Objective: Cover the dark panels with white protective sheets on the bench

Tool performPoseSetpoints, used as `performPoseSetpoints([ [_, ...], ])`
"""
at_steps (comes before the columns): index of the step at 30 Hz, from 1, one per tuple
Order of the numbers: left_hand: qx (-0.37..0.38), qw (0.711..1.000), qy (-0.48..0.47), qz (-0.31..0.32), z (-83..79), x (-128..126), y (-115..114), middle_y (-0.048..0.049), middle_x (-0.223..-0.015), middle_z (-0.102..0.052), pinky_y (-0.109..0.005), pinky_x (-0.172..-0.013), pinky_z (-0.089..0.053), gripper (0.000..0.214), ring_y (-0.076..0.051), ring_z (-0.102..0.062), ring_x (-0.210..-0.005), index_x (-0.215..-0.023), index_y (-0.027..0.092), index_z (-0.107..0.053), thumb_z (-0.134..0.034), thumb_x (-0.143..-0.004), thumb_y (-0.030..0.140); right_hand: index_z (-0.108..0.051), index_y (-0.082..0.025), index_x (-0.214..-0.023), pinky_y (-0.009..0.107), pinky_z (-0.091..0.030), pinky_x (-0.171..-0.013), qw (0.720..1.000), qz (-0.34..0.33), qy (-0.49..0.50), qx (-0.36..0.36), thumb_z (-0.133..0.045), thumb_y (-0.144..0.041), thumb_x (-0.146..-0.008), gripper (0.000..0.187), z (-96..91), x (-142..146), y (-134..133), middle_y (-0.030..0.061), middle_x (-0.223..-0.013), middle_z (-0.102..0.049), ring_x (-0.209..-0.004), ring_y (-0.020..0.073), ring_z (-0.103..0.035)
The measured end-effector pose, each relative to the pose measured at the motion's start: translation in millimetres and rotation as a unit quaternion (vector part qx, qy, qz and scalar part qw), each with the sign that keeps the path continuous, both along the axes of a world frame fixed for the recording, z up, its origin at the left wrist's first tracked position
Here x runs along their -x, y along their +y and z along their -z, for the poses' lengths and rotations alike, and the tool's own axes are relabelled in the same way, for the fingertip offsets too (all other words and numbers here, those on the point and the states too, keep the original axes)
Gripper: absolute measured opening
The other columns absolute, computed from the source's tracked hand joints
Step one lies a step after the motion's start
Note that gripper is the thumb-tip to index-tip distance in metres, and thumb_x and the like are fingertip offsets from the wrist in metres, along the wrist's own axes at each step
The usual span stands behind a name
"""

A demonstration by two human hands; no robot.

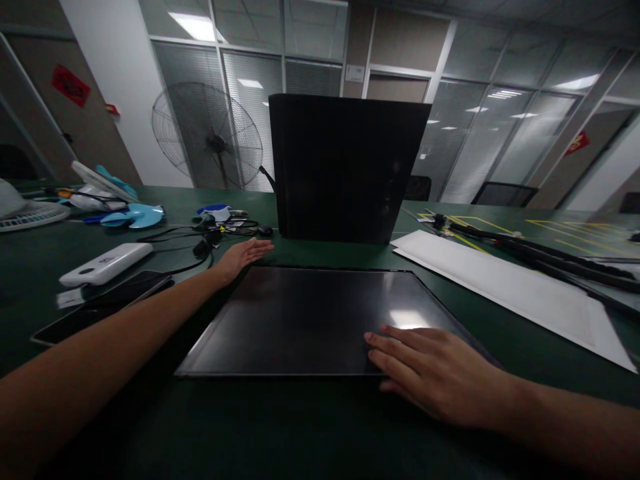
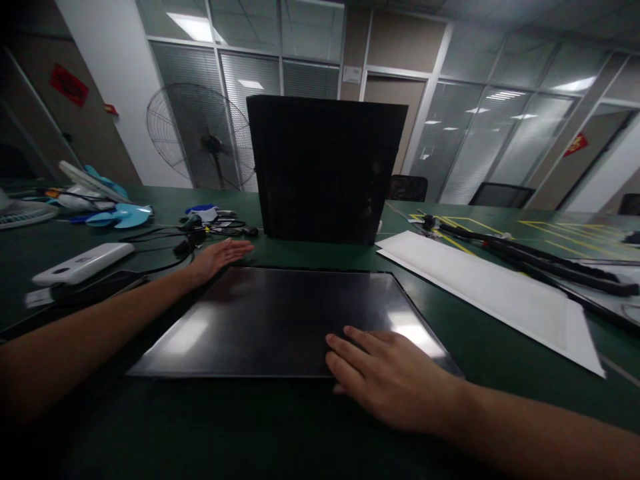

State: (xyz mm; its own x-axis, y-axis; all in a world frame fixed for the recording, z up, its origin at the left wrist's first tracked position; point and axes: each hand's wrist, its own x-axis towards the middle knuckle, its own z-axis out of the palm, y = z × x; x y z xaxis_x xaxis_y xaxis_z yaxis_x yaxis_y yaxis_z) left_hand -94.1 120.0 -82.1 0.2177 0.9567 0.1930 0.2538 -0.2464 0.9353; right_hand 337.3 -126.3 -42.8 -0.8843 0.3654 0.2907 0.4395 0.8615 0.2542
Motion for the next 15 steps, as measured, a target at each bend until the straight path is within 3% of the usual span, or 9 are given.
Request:
performPoseSetpoints([
  [3, -0.025, 0.999, 0.023, 0.005, 0.8, 2.6, -3.4, -0.0182, -0.142, -0.068, -0.047, -0.12, -0.043, 0.081, -0.034, -0.06, -0.138, -0.131, 0.013, -0.072, -0.056, -0.083, 0.076, -0.068, -0.015, -0.131, 0.042, -0.061, -0.098, 0.991, -0.027, -0.029, 0.129, -0.052, -0.045, -0.106, 0.042, 1.8, 3.2, 30.3, 0.0149, -0.139, -0.069, -0.125, 0.0283, -0.068],
  [6, -0.032, 0.99, 0.134, 0.029, -0.9, 2.4, -9.2, -0.0124, -0.138, -0.072, -0.051, -0.119, -0.044, 0.072, -0.036, -0.061, -0.137, -0.126, 0.019, -0.076, -0.065, -0.08, 0.074, -0.063, -0.022, -0.138, 0.039, -0.058, -0.101, 0.976, 0.023, -0.006, 0.216, -0.049, -0.044, -0.107, 0.041, -10.1, -15.2, 73.7, 0.0095, -0.14, -0.069, -0.122, 0.0217, -0.069],
  [9, -0.081, 0.954, 0.256, 0.131, -5.8, 1.3, -14.7, -0.008, -0.15, -0.064, -0.05, -0.123, -0.036, 0.063, -0.034, -0.052, -0.146, -0.125, 0.027, -0.077, -0.069, -0.08, 0.071, -0.063, -0.024, -0.138, 0.046, -0.056, -0.1, 0.974, 0.164, 0.052, 0.147, -0.044, -0.046, -0.107, 0.043, -15.0, -61.3, 128.0, 0.011, -0.134, -0.071, -0.112, 0.0251, -0.071],
  [11, -0.119, 0.923, 0.324, 0.173, -8.9, 0.5, -17.1, -0.0061, -0.16, -0.053, -0.052, -0.128, -0.025, 0.063, -0.032, -0.04, -0.154, -0.132, 0.032, -0.073, -0.071, -0.081, 0.068, -0.061, -0.02, -0.142, 0.052, -0.049, -0.11, 0.959, 0.265, 0.084, 0.057, -0.042, -0.048, -0.105, 0.05, -5.6, -104.4, 162.7, 0.0156, -0.14, -0.066, -0.125, 0.0308, -0.065],
  [13, -0.134, 0.901, 0.374, 0.173, -10.3, -1.0, -17.6, -0.0057, -0.165, -0.046, -0.057, -0.13, -0.015, 0.068, -0.032, -0.033, -0.158, -0.141, 0.035, -0.067, -0.073, -0.081, 0.067, -0.058, -0.014, -0.145, 0.056, -0.038, -0.119, 0.921, 0.377, 0.097, 0.013, -0.044, -0.051, -0.102, 0.059, 12.6, -149.3, 189.7, 0.0207, -0.155, -0.054, -0.143, 0.0365, -0.049],
  [15, -0.136, 0.889, 0.407, 0.161, -9.4, -4.0, -15.6, -0.0058, -0.168, -0.042, -0.061, -0.13, -0.006, 0.072, -0.032, -0.028, -0.16, -0.145, 0.035, -0.063, -0.073, -0.081, 0.068, -0.058, -0.011, -0.145, 0.061, -0.038, -0.117, 0.863, 0.494, 0.079, 0.071, -0.04, -0.054, -0.101, 0.065, 33.3, -187.7, 206.4, 0.0226, -0.156, -0.052, -0.145, 0.0405, -0.046],
])
